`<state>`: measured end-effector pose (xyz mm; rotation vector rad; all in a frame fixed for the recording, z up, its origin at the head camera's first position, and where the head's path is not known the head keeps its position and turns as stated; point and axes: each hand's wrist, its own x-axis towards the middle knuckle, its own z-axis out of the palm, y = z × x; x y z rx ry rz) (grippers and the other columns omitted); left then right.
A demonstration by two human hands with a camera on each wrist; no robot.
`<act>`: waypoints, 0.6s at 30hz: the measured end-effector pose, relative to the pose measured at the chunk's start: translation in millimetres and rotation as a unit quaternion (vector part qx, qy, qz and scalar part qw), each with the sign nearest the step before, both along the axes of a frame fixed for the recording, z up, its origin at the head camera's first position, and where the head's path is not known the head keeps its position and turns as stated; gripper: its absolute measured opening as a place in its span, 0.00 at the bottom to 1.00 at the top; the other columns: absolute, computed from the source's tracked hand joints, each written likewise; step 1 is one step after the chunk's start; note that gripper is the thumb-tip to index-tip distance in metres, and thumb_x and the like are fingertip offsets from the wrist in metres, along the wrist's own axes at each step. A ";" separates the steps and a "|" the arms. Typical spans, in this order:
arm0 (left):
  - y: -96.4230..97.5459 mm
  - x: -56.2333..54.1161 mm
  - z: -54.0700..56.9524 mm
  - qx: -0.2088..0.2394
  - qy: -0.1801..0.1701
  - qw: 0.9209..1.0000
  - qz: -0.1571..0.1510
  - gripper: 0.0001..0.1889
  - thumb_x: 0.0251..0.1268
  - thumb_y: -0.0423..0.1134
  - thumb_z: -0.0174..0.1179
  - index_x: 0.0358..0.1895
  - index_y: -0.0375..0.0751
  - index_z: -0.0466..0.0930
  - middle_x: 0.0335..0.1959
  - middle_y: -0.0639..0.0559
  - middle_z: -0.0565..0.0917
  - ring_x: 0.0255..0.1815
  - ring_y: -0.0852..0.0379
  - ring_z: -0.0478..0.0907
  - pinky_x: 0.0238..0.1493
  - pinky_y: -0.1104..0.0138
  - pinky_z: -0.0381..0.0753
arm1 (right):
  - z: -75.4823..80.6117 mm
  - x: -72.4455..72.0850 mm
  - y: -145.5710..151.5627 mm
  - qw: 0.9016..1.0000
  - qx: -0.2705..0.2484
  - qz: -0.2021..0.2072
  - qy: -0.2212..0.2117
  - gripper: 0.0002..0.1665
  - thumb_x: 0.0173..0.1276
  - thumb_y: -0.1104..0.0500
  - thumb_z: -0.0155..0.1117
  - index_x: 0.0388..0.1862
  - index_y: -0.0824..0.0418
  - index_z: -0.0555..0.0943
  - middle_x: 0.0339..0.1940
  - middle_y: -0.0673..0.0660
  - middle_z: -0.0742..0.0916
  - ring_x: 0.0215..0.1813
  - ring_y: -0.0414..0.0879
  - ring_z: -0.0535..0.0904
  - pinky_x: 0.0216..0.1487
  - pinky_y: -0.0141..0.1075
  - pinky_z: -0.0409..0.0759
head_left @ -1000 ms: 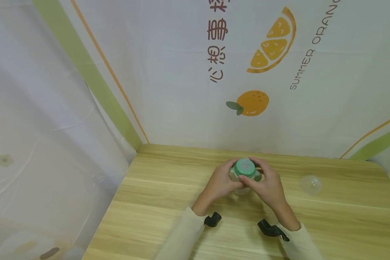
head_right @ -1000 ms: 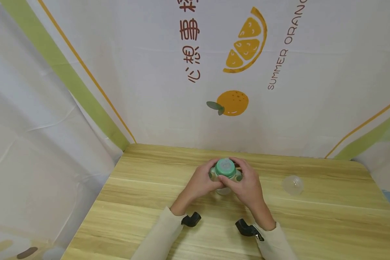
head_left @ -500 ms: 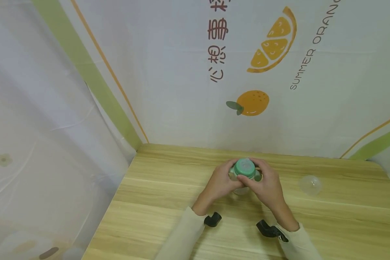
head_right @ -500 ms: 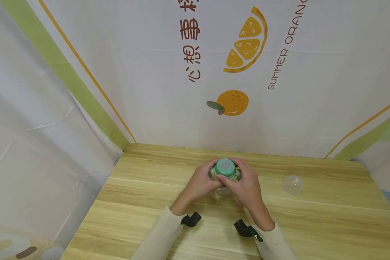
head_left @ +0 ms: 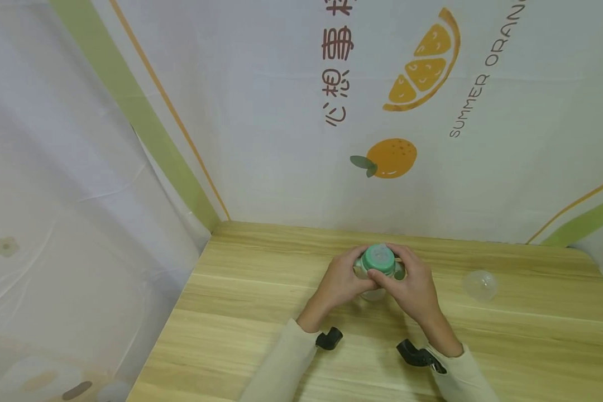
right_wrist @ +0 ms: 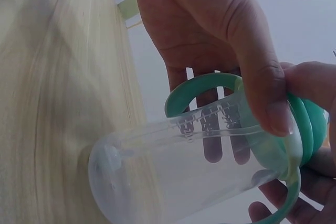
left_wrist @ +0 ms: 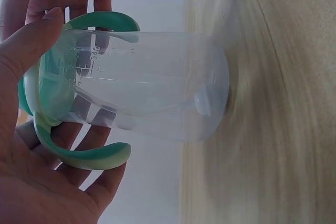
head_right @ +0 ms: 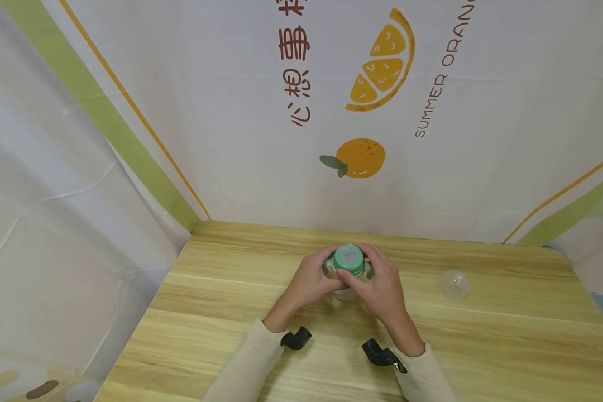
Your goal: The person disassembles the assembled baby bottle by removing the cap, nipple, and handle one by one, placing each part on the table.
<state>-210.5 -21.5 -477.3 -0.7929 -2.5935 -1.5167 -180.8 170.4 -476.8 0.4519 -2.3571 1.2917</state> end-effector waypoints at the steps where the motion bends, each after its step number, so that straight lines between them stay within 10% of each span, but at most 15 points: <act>1: 0.1 0.2 -0.1 -0.001 0.001 1.000 0.001 0.36 0.64 0.41 0.83 0.74 0.39 0.80 0.66 0.47 0.87 0.65 0.54 0.84 0.66 0.63 0.81 | 0.0 0.0 0.0 1.000 0.000 0.000 0.000 0.35 0.63 0.63 0.86 0.68 0.65 0.83 0.62 0.61 0.88 0.57 0.58 0.86 0.51 0.39 0.82; 18: 1.2 1.1 -0.1 -0.028 0.026 0.999 0.015 0.37 0.62 0.40 0.85 0.74 0.38 0.80 0.66 0.47 0.87 0.66 0.53 0.84 0.67 0.62 0.81 | -0.7 -1.1 1.5 1.000 0.002 0.004 0.000 0.35 0.63 0.64 0.86 0.69 0.65 0.83 0.62 0.62 0.88 0.57 0.58 0.86 0.52 0.35 0.80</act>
